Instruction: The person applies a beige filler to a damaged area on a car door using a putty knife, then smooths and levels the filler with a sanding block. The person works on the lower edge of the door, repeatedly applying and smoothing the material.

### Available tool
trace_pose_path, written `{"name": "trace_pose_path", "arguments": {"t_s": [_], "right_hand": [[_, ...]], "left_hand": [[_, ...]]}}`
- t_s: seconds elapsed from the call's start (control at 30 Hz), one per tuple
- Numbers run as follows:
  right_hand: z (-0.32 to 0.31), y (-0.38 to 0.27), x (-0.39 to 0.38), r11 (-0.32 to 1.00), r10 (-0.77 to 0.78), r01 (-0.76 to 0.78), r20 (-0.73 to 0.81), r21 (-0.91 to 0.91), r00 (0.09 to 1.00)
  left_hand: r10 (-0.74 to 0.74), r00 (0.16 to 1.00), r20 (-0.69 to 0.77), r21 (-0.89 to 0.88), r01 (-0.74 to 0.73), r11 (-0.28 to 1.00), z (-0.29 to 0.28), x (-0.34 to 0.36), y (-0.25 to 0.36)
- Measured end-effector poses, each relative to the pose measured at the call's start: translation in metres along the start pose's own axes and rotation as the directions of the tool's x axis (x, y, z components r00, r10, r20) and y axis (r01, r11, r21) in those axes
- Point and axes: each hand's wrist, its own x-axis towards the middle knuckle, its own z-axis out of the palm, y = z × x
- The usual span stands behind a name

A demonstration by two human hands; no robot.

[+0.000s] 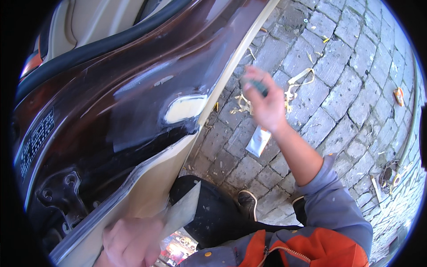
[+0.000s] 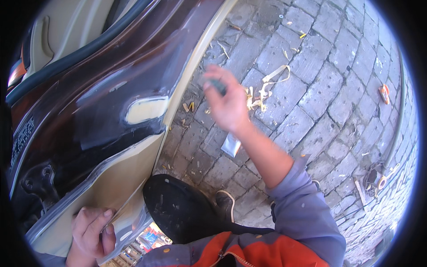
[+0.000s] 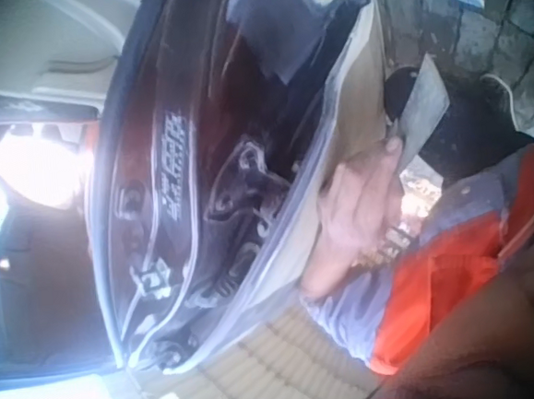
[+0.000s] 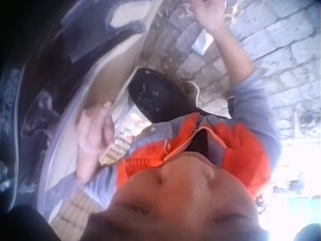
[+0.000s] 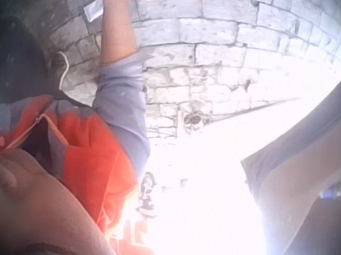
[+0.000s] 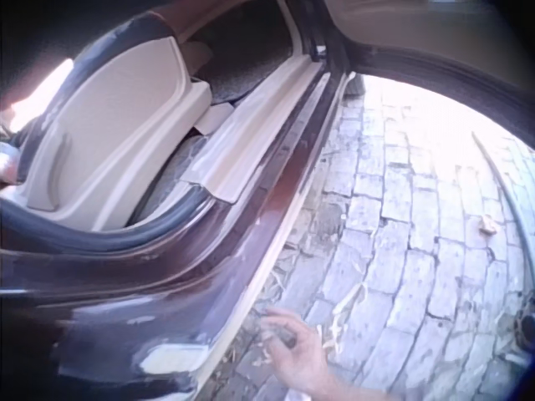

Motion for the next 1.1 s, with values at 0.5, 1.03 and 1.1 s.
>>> {"name": "trace_pose_path", "arguments": {"t_s": [0.5,1.03,1.1], "right_hand": [[0.055,-0.006,-0.111,0.958,0.083,-0.18,0.384,0.225,0.92],[0.069,-0.003,-0.115,0.972,0.041,-0.137,0.436,0.192,0.899],[0.071,-0.012,-0.12,0.96,0.087,-0.189,0.418,0.208,0.904]], "left_hand": [[0.006,1.0,0.005,0.003,-0.006,1.0,0.001,0.001,-0.001],[-0.002,1.0,-0.006,-0.005,0.002,1.0,0.001,-0.002,-0.001],[0.001,1.0,-0.001,-0.003,-0.001,1.0,0.001,-0.001,-0.002]]}}
